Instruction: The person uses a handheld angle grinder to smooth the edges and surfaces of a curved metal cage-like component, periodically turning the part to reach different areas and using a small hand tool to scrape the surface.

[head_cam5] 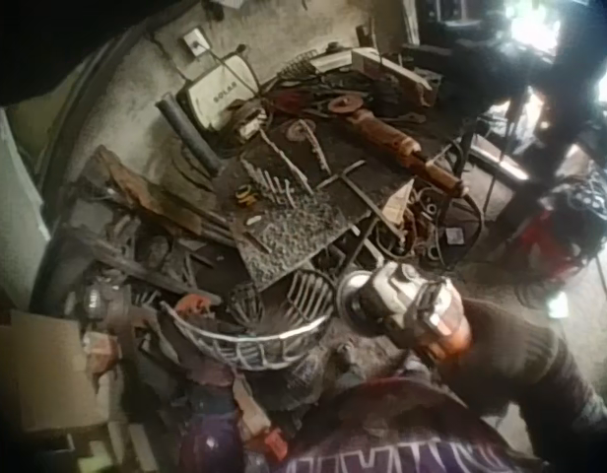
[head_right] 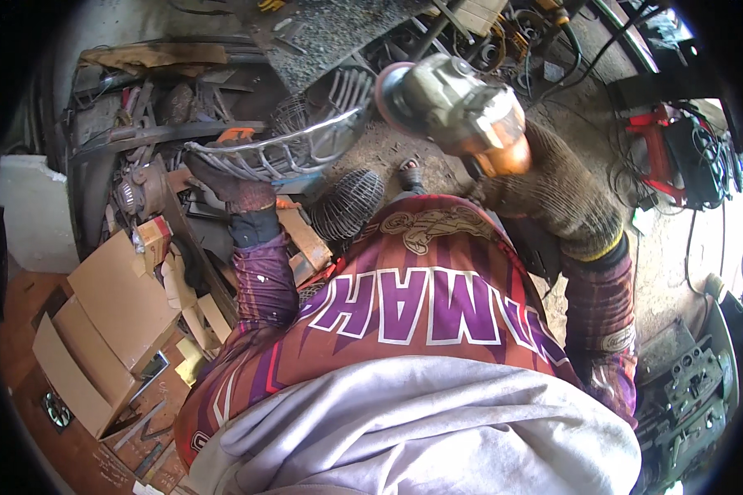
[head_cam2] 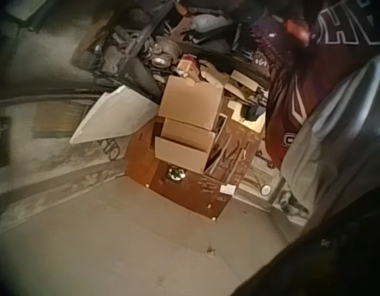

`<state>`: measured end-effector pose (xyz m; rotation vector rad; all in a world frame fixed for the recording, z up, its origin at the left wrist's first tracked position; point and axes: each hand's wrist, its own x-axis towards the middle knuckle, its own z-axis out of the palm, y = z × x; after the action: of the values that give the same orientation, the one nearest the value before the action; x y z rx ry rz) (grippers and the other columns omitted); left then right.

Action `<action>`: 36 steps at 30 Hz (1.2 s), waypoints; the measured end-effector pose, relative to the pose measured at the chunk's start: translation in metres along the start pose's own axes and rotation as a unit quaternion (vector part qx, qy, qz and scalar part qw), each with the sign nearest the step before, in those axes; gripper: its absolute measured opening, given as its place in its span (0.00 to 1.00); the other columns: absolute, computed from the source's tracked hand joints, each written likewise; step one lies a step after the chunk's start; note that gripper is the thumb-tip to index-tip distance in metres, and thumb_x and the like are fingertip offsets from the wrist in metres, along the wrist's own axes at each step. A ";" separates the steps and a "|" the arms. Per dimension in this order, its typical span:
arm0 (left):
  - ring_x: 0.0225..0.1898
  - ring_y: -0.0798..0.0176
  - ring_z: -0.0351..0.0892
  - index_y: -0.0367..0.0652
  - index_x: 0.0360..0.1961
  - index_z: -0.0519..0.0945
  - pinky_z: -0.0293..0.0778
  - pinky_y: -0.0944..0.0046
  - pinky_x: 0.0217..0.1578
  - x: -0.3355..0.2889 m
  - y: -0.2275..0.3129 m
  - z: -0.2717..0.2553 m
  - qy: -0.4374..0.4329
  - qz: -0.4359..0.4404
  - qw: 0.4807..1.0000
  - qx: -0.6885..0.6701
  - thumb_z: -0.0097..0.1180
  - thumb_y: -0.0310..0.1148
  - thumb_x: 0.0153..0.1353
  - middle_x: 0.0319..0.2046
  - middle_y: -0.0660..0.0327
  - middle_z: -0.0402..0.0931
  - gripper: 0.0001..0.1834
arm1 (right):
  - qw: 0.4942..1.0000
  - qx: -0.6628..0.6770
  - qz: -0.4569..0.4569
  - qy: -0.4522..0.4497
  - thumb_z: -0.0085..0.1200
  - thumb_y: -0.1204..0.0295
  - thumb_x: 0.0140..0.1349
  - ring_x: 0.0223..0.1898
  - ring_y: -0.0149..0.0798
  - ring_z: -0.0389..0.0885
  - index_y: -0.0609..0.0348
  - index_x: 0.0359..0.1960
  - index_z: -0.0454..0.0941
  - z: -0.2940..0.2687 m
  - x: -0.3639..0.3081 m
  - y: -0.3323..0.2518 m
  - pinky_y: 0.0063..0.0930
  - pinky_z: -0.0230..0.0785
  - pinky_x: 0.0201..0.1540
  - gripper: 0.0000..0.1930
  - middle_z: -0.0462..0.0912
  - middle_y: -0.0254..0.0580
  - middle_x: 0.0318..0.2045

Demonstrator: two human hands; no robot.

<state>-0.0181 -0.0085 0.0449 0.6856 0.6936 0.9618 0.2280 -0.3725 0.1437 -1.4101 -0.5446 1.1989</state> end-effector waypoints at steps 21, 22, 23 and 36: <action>0.54 0.50 0.73 0.56 0.60 0.71 0.70 0.42 0.54 -0.026 0.084 0.114 -0.148 -0.089 0.978 0.116 0.33 0.64 0.66 0.58 0.63 0.71 0.32 | 0.940 0.258 -0.164 0.151 0.64 0.69 0.50 0.40 0.37 0.81 0.66 0.55 0.69 -0.049 0.019 0.053 0.31 0.75 0.44 0.30 0.80 0.43 0.42; 0.55 0.49 0.72 0.56 0.60 0.71 0.68 0.42 0.56 -0.023 0.084 0.120 -0.145 -0.082 0.981 0.105 0.34 0.64 0.65 0.59 0.63 0.71 0.33 | 0.932 0.280 -0.180 0.143 0.65 0.68 0.50 0.40 0.37 0.81 0.66 0.55 0.68 -0.049 0.019 0.054 0.31 0.75 0.44 0.30 0.79 0.43 0.42; 0.56 0.49 0.71 0.55 0.60 0.71 0.66 0.43 0.57 -0.036 0.080 0.139 -0.182 -0.124 0.975 0.032 0.35 0.63 0.66 0.59 0.62 0.71 0.32 | 0.923 0.300 -0.196 0.140 0.65 0.68 0.50 0.41 0.37 0.81 0.66 0.55 0.68 -0.050 0.017 0.056 0.31 0.75 0.45 0.31 0.79 0.43 0.43; 0.60 0.53 0.69 0.47 0.60 0.70 0.66 0.51 0.60 -0.052 0.097 0.200 -0.097 0.002 0.947 0.305 0.43 0.52 0.67 0.59 0.57 0.70 0.27 | 0.879 0.368 -0.267 0.146 0.64 0.67 0.49 0.42 0.40 0.81 0.64 0.58 0.66 -0.056 0.020 0.052 0.33 0.77 0.45 0.33 0.79 0.45 0.43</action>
<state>0.0690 -0.0563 0.2502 1.3081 0.8198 0.6638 0.2686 -0.3924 0.0795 -0.6870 -0.1929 0.6107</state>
